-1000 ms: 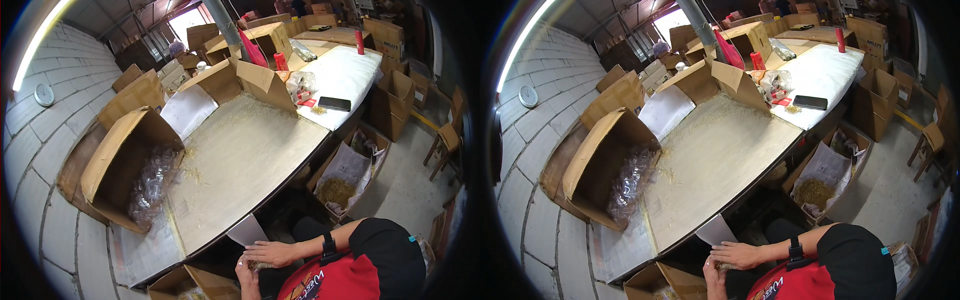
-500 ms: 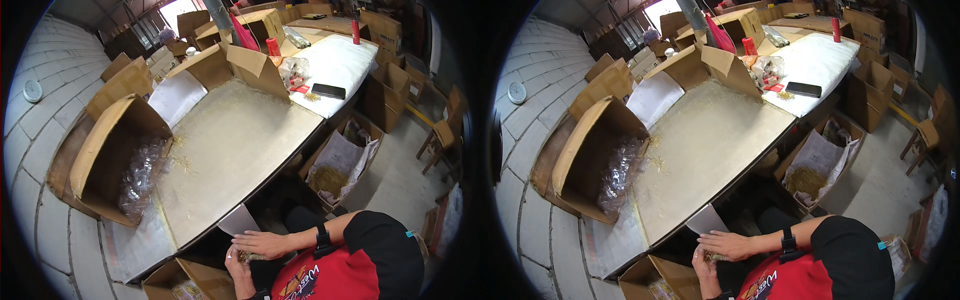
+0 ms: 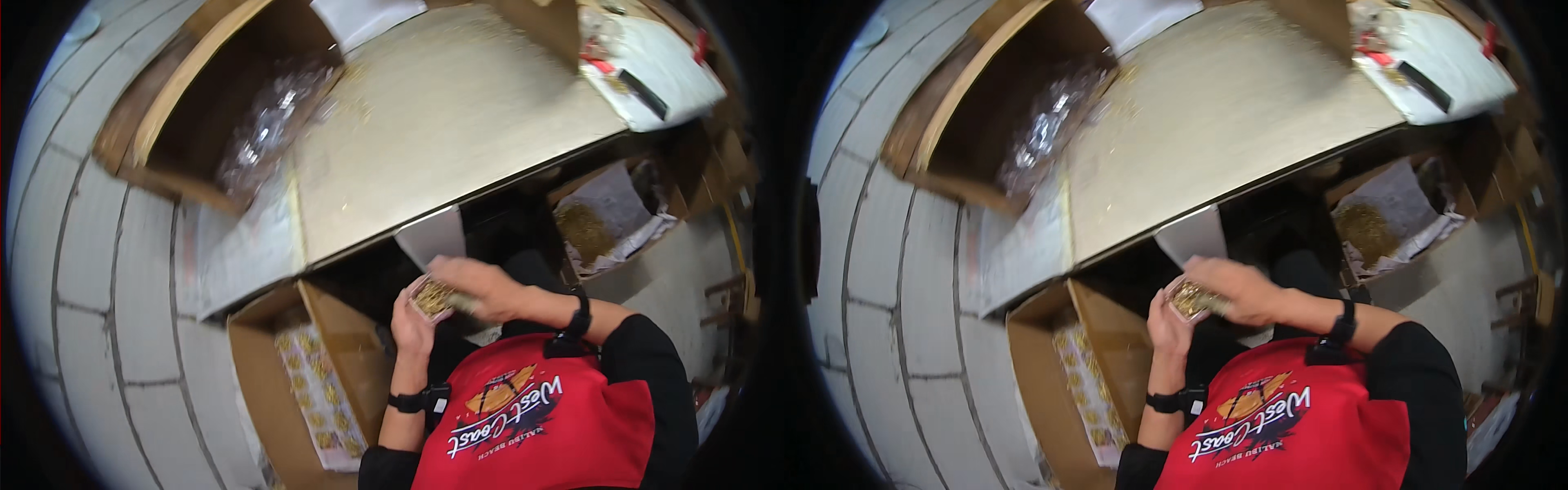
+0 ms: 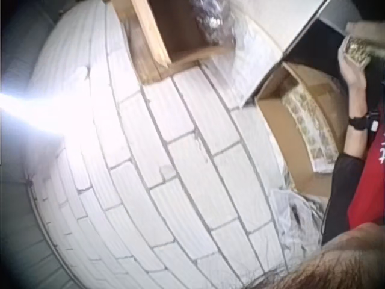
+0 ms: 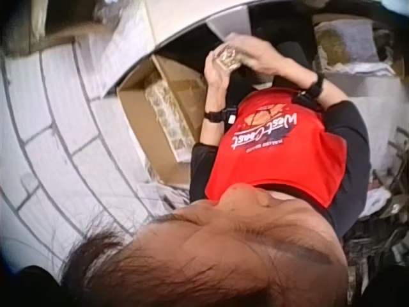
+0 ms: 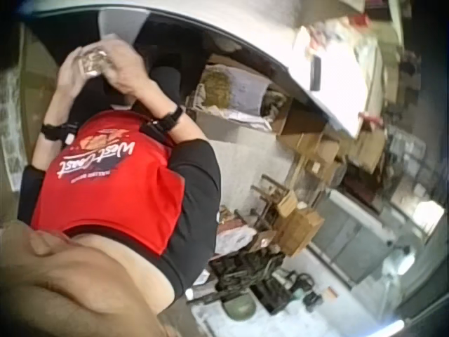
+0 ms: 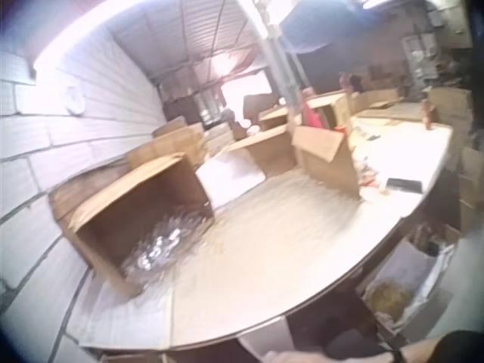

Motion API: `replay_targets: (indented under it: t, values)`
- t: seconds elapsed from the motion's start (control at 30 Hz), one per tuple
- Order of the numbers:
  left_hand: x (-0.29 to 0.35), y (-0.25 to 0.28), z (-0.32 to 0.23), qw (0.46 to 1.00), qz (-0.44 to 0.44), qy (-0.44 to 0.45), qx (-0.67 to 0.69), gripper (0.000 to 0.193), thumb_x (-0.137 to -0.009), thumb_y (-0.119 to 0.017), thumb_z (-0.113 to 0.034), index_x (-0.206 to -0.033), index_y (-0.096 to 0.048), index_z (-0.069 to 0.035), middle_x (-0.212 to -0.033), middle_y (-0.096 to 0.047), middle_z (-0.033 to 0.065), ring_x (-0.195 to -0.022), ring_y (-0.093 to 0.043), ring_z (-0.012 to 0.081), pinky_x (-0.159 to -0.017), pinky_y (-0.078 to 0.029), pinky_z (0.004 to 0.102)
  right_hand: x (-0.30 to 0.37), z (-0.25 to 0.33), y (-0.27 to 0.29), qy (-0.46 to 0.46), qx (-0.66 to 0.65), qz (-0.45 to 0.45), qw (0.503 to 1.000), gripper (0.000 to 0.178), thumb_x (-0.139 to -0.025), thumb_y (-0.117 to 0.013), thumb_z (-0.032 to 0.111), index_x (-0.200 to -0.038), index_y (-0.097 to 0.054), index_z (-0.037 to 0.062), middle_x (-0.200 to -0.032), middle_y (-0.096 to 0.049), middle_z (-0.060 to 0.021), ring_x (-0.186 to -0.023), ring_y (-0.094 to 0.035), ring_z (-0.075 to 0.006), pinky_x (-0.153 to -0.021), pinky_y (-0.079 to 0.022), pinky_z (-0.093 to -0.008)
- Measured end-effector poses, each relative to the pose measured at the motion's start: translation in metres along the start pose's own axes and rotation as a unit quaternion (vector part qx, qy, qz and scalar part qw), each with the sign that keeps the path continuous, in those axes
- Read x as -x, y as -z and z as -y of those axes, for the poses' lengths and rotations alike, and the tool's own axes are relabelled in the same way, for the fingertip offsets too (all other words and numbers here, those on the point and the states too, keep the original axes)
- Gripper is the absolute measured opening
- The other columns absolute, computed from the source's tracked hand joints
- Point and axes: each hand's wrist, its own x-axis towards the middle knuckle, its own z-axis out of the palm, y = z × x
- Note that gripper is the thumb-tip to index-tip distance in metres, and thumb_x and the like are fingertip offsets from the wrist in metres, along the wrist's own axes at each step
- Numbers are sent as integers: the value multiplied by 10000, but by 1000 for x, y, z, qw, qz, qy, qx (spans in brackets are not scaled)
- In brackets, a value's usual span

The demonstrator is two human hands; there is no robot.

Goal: The person scoops small yellow items from a table surface into small clear plastic bags using a scoop. They then place the filled bags into a cardboard box containing other similar packages.

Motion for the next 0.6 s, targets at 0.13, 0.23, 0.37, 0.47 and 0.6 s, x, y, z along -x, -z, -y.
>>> replay_targets:
  t: [0.13, 0.23, 0.37, 0.47, 0.6]
  values:
    - [5, -9, -4, 1000, 3, -17, -5, 434, -967, -342, -279, -1255, -456, 26, -1194, -571, 177, -1033, -611, 279, -737, -572, 425, -8, 7, 25, -42, 22, -37, 998, 560, -820, -667, 289, -1262, -479, 1, -1272, -513, -186, -1238, -457, -323, -1017, -389, -397]
    - [5, -10, 2, 999, -22, -49, -7, 356, -961, -384, -164, -1248, -455, 35, -1158, -578, 167, -1008, -619, 255, -752, -574, 407, -12, 12, 16, 7, 47, 12, 999, 652, -777, -702, 344, -1277, -462, 2, -1318, -478, -171, -1275, -411, -322, -1041, -353, -431]
    - [8, -19, 1, 998, -33, -46, -39, 325, -968, -404, -155, -1224, -476, 30, -1131, -587, 142, -992, -618, 229, -762, -566, 355, -12, 6, 2, 33, 115, 54, 991, 603, -788, -688, 314, -1271, -476, 20, -1328, -474, -153, -1287, -398, -314, -1049, -336, -446]
    - [3, -17, 5, 996, -56, -47, -57, 331, -981, -394, -190, -1214, -496, 23, -1131, -590, 125, -988, -614, 215, -771, -554, 336, -5, 0, -2, 77, 165, 54, 982, 566, -784, -683, 279, -1256, -492, 31, -1295, -508, -139, -1262, -432, -306, -1038, -348, -442]
    - [2, -11, 10, 984, -95, -89, -118, 305, -960, -433, -167, -1165, -543, 32, -1138, -592, 127, -999, -599, 211, -869, -491, 333, -5, -2, -13, 115, 135, 15, 984, 505, -748, -654, 189, -1210, -510, 47, -1209, -546, -149, -1158, -501, -322, -1013, -367, -442]
